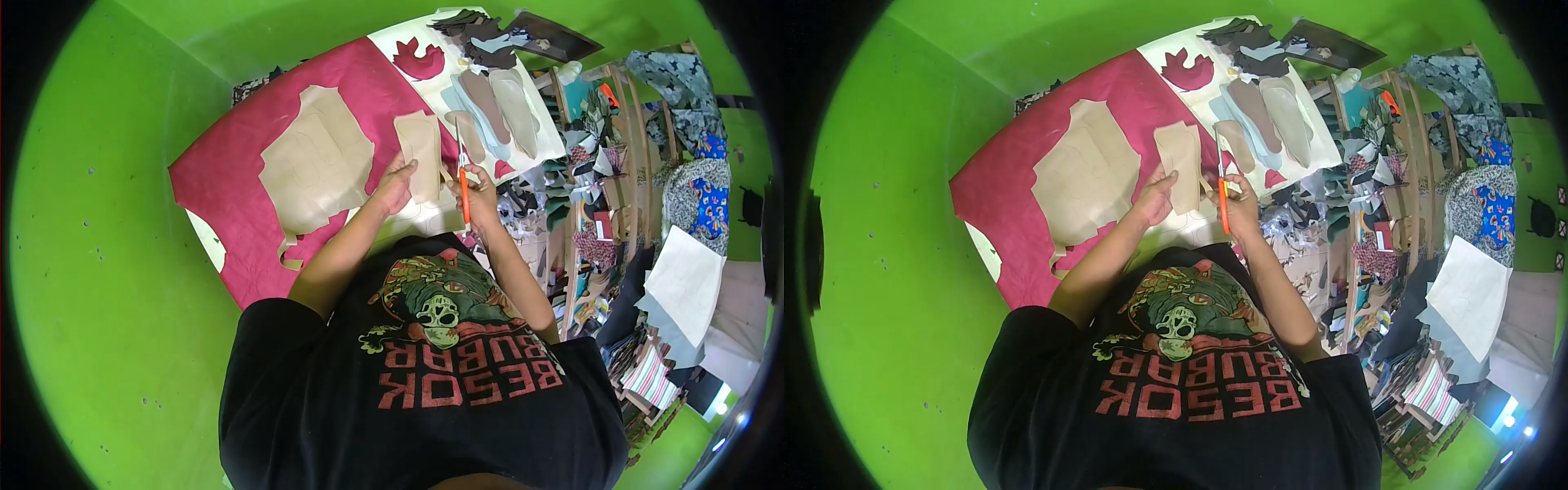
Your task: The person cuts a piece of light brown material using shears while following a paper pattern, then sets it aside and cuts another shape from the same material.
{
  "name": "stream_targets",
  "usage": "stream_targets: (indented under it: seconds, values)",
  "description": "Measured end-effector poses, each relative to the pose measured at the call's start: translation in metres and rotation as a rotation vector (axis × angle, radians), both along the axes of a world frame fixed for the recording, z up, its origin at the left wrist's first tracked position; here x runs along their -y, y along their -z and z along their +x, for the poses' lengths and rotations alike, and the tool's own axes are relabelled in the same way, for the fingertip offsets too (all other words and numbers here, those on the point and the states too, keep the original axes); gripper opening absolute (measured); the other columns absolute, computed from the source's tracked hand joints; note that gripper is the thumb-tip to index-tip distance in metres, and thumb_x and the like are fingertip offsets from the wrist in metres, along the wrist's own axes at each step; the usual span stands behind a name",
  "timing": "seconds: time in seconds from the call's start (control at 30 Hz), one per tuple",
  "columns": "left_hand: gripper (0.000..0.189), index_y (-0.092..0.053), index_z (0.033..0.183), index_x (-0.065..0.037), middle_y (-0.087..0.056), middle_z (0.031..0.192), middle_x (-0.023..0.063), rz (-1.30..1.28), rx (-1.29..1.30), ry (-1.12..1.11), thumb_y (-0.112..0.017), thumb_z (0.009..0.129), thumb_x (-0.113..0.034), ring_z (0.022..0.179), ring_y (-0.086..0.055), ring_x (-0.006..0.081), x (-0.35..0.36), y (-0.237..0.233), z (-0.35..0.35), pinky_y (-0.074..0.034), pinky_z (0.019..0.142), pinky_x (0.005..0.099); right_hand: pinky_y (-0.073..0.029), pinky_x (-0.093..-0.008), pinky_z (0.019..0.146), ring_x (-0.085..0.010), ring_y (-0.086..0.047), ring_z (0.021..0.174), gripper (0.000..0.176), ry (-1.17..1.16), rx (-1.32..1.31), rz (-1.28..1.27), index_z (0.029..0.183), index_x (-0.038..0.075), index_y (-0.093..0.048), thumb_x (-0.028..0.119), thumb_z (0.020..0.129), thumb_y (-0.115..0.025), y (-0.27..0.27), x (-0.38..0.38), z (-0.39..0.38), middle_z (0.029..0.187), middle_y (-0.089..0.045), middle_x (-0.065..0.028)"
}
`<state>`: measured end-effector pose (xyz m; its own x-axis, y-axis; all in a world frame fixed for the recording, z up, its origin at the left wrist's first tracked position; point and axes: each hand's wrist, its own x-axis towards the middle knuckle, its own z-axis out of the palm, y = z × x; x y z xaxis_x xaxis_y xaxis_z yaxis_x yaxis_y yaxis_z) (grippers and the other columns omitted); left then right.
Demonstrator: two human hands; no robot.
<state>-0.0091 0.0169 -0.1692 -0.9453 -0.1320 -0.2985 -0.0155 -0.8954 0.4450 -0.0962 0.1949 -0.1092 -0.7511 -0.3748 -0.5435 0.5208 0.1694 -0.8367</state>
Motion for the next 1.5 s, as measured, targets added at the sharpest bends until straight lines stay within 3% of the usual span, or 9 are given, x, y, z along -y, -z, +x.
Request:
stream_targets:
  seconds: [0.2,0.3,0.63,0.77,0.97,1.03,1.23,1.3,1.5]
  values:
    - [0.042,-0.043,0.149,-0.011,-0.059,0.141,0.0125,-0.235,0.033,-0.260,-0.046,0.107,-0.007,0.123,-0.064,0.0286,0.029,-0.034,-0.001,-0.054,0.104,0.0452,-0.044,-0.0255,0.042,-0.0101,-0.052,0.048,0.049,-0.185,-0.072,-0.115,0.126,0.007,-0.041,0.024,0.096,-0.075,-0.004,0.012,-0.011,0.085,-0.062,-0.0059]
    - [0.042,-0.044,0.148,-0.010,-0.060,0.136,0.0095,-0.452,0.032,-0.448,-0.047,0.107,-0.007,0.121,-0.063,0.0243,0.044,-0.038,0.000,-0.053,0.104,0.0427,-0.052,-0.0258,0.060,-0.0104,-0.060,0.071,0.040,-0.522,-0.061,-0.318,0.130,0.007,-0.038,0.026,0.104,-0.063,-0.017,0.010,-0.018,0.096,-0.062,-0.0070]
    - [0.042,-0.042,0.150,-0.012,-0.057,0.134,0.0058,-0.351,0.220,-0.786,-0.046,0.109,-0.018,0.126,-0.056,0.0195,0.039,-0.107,-0.007,-0.049,0.107,0.0396,-0.051,-0.0278,0.065,-0.0130,-0.059,0.077,0.026,-0.989,-0.055,-0.198,0.127,0.003,-0.035,0.016,0.107,-0.048,-0.030,0.014,-0.048,0.100,-0.061,-0.0109]
    - [0.043,-0.040,0.151,-0.012,-0.055,0.136,0.0077,-0.355,0.251,-0.854,-0.045,0.108,-0.013,0.123,-0.058,0.0217,0.032,-0.111,-0.011,-0.051,0.104,0.0399,-0.050,-0.0273,0.073,-0.0131,-0.057,0.077,0.039,-1.097,-0.247,-0.239,0.126,0.006,-0.036,0.026,0.105,-0.061,-0.022,0.006,-0.066,0.090,-0.057,-0.0061]
    - [0.061,-0.041,0.149,-0.010,-0.058,0.131,0.0072,-0.524,0.280,-0.701,-0.067,0.094,-0.005,0.116,-0.060,0.0185,0.022,-0.129,0.005,-0.051,0.100,0.0355,-0.043,-0.0251,0.070,-0.0094,-0.045,0.081,0.038,-1.181,-0.413,-0.227,0.127,0.007,-0.036,0.024,0.104,-0.061,-0.058,0.023,-0.056,0.095,-0.049,-0.0025]
    - [0.064,-0.042,0.147,-0.008,-0.059,0.130,0.0077,-0.677,0.277,-0.636,-0.071,0.090,-0.002,0.117,-0.060,0.0179,0.024,-0.137,0.011,-0.049,0.102,0.0349,-0.043,-0.0248,0.070,-0.0086,-0.046,0.080,0.037,-1.041,-0.189,-0.308,0.127,0.007,-0.036,0.024,0.104,-0.060,-0.059,0.028,-0.041,0.095,-0.049,-0.0024]
    - [0.066,-0.034,0.154,-0.003,-0.055,0.142,0.0124,-0.864,0.113,-0.677,-0.066,0.096,-0.001,0.127,-0.055,0.0201,0.036,-0.163,0.010,-0.044,0.108,0.0343,-0.041,-0.0269,0.072,-0.0102,-0.041,0.080,0.039,-0.876,-0.169,-0.255,0.125,0.006,-0.039,0.018,0.101,-0.067,-0.077,0.044,-0.020,0.091,-0.039,0.0003]
    - [0.068,-0.030,0.156,-0.003,-0.056,0.139,0.0119,-0.909,0.149,-0.843,-0.066,0.098,-0.005,0.125,-0.056,0.0189,0.046,-0.163,0.009,-0.048,0.103,0.0338,-0.041,-0.0278,0.072,-0.0103,-0.041,0.080,0.040,-0.896,-0.453,-0.202,0.125,0.005,-0.040,0.019,0.101,-0.068,-0.081,0.042,-0.015,0.090,-0.039,0.0002]
    - [0.058,-0.029,0.152,-0.002,-0.050,0.142,0.0149,-0.868,0.174,-0.989,-0.060,0.103,-0.007,0.130,-0.051,0.0207,0.056,-0.169,0.002,-0.042,0.108,0.0346,-0.043,-0.0284,0.074,-0.0114,-0.045,0.077,0.042,-0.871,-0.277,-0.197,0.127,0.004,-0.039,0.022,0.100,-0.067,-0.102,0.039,0.011,0.089,-0.042,-0.0017]
